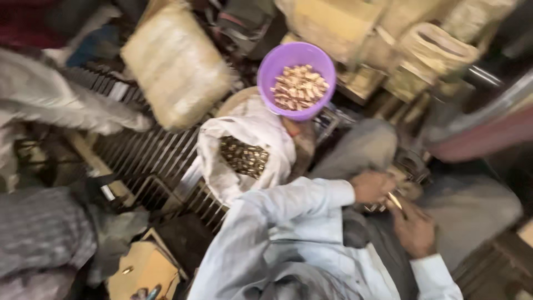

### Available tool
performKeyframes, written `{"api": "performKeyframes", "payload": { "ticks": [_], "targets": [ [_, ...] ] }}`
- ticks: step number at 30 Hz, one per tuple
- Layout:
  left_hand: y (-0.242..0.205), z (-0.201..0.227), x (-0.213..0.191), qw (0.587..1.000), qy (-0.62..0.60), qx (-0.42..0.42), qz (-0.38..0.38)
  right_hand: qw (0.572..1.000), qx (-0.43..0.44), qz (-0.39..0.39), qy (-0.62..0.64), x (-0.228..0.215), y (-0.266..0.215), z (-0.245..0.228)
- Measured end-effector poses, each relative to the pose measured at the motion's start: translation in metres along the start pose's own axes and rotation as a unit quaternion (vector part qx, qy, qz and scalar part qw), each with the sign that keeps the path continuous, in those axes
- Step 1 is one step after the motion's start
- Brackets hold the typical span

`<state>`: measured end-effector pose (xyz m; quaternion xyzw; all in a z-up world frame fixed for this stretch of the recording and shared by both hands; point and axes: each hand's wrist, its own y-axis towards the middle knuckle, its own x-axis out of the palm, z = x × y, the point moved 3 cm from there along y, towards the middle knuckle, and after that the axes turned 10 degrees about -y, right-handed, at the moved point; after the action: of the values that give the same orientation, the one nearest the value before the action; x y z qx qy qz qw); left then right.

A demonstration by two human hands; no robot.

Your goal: The person sits on a metal grate floor and repeatedly picks up brass-colored metal parts from a white sack. They press each part against a vertical belt sander to polish it, then place the finished part into a purple bucket. The process is repeated continuously.

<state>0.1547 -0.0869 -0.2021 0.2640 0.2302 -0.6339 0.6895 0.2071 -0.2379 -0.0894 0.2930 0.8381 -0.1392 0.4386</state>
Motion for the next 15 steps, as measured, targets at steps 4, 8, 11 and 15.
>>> {"api": "performKeyframes", "payload": {
  "ticks": [4,8,11,15],
  "targets": [
    [0.002,0.0,-0.004,1.0,-0.006,0.005,-0.004,0.927,0.232,-0.12,0.271,0.029,-0.001,0.034],
    [0.004,0.001,-0.016,0.994,-0.091,-0.068,-0.002,0.837,0.336,-0.198,0.384,0.039,0.009,0.054],
    [0.005,0.004,-0.031,0.978,-0.177,-0.101,0.047,0.816,0.326,-0.225,0.42,0.042,0.023,0.058],
    [0.011,0.012,-0.043,0.961,-0.219,-0.162,0.049,0.827,0.3,-0.213,0.426,0.041,0.028,0.064]
  ]
}}
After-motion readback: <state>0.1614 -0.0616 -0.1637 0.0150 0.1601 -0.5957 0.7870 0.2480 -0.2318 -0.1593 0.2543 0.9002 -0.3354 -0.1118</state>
